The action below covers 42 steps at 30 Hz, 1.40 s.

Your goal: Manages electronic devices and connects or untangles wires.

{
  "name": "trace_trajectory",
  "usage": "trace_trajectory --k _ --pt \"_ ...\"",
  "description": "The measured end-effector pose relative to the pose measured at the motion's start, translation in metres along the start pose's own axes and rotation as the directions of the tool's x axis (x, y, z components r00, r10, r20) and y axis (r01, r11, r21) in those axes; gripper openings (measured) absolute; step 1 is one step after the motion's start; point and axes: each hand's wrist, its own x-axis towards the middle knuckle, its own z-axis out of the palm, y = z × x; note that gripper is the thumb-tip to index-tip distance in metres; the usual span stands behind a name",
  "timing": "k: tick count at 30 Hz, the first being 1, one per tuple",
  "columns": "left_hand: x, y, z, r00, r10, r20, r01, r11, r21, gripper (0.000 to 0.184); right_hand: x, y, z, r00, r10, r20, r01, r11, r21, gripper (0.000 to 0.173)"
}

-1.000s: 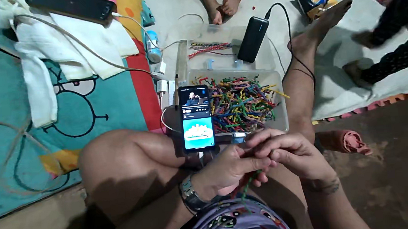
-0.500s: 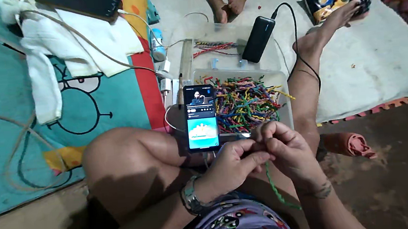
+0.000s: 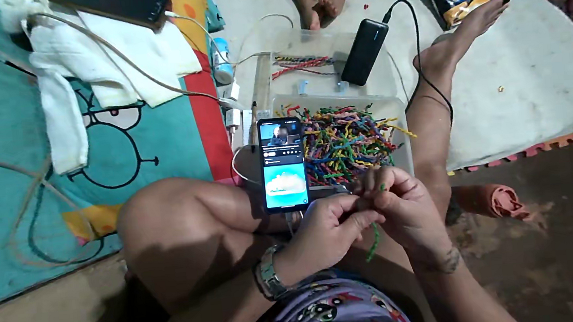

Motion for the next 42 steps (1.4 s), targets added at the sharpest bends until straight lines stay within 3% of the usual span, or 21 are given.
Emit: trace_trajectory --k 1,3,5,7,10,13,15,17,20,23,25,29,31,33,34,36,39,41,42 --pt "0.000 0.001 -0.001 1.000 -0.029 -0.003 0.029 0.999 -0.047 0.014 0.000 -0.002 -0.003 0.998 0.019 0.060 -0.018 0.999 -0.027 0.016" --pt "0.000 0.005 -0.003 0.980 -0.182 0.081 0.198 0.933 -0.301 0.016 0.001 -0.006 -0.010 0.968 0.063 0.245 -0.064 0.998 -0.005 0.032" --pt "0.000 0.007 -0.005 0.934 -0.282 0.220 0.355 0.798 -0.487 0.018 0.001 -0.006 -0.016 0.937 0.049 0.345 -0.060 0.998 0.021 0.027" --pt "0.001 0.006 -0.005 0.908 -0.304 0.289 0.417 0.732 -0.539 0.020 0.000 -0.003 -0.016 0.949 0.007 0.315 -0.029 0.998 0.064 0.019" --pt "0.002 0.002 -0.003 0.938 -0.225 0.262 0.330 0.811 -0.483 0.018 -0.003 0.001 -0.010 0.985 0.004 0.173 -0.028 0.990 0.137 0.010" --pt "0.000 -0.002 0.002 0.989 -0.111 0.093 0.127 0.973 -0.192 0.013 -0.005 0.001 -0.001 0.999 0.048 -0.005 -0.046 0.985 0.168 0.005" --pt "-0.001 -0.005 0.003 0.999 -0.028 0.015 0.028 1.000 -0.002 0.015 -0.005 0.001 0.002 0.995 0.054 -0.083 -0.047 0.995 0.089 0.008" --pt "-0.001 -0.002 0.003 0.998 -0.060 0.007 0.061 0.996 -0.062 0.015 -0.004 -0.001 -0.003 0.997 0.075 0.023 -0.074 0.997 -0.007 0.020" --pt "0.000 0.004 0.001 0.971 -0.226 0.081 0.240 0.901 -0.361 0.015 -0.003 -0.006 -0.012 0.961 0.084 0.262 -0.094 0.995 0.026 0.030" --pt "0.001 0.007 -0.001 0.946 -0.266 0.184 0.323 0.820 -0.473 0.017 -0.004 -0.006 -0.011 0.972 -0.039 0.232 0.045 0.999 -0.021 0.018" --pt "0.000 0.004 -0.001 0.956 -0.189 0.226 0.274 0.852 -0.447 0.016 -0.005 -0.008 -0.010 0.981 -0.090 0.173 0.101 0.993 -0.054 0.011" --pt "-0.002 -0.002 0.004 0.992 -0.002 0.122 0.018 0.992 -0.127 0.010 -0.003 -0.009 -0.004 0.998 -0.055 -0.005 0.055 0.998 -0.015 0.008" --pt "-0.002 -0.002 0.002 0.995 0.018 0.096 -0.011 0.998 -0.070 0.013 -0.003 -0.007 -0.005 0.999 -0.016 0.046 0.016 1.000 0.005 0.013" --pt "-0.002 0.002 -0.001 0.990 -0.080 0.120 0.104 0.972 -0.211 0.013 -0.002 -0.009 -0.010 0.977 0.020 0.211 -0.025 1.000 0.018 0.033" --pt "-0.002 0.004 -0.002 0.978 -0.138 0.159 0.184 0.929 -0.321 0.014 -0.002 -0.009 -0.012 0.962 0.022 0.273 -0.028 0.999 0.016 0.034" --pt "-0.001 0.005 -0.005 0.933 -0.231 0.274 0.344 0.797 -0.497 0.017 -0.004 -0.007 -0.015 0.954 -0.011 0.301 0.004 1.000 0.022 0.024" --pt "0.000 0.000 -0.005 0.870 -0.234 0.435 0.468 0.673 -0.573 0.017 -0.006 -0.001 -0.011 0.979 -0.039 0.202 0.005 0.987 0.163 0.012" --pt "-0.001 0.000 -0.002 0.911 -0.199 0.361 0.370 0.783 -0.500 0.018 -0.006 -0.002 -0.006 0.992 0.003 0.125 -0.034 0.969 0.246 0.009" --pt "-0.002 0.002 0.000 0.958 -0.150 0.244 0.236 0.896 -0.376 0.016 -0.006 -0.003 -0.002 0.997 0.018 0.069 -0.034 0.967 0.251 0.006"
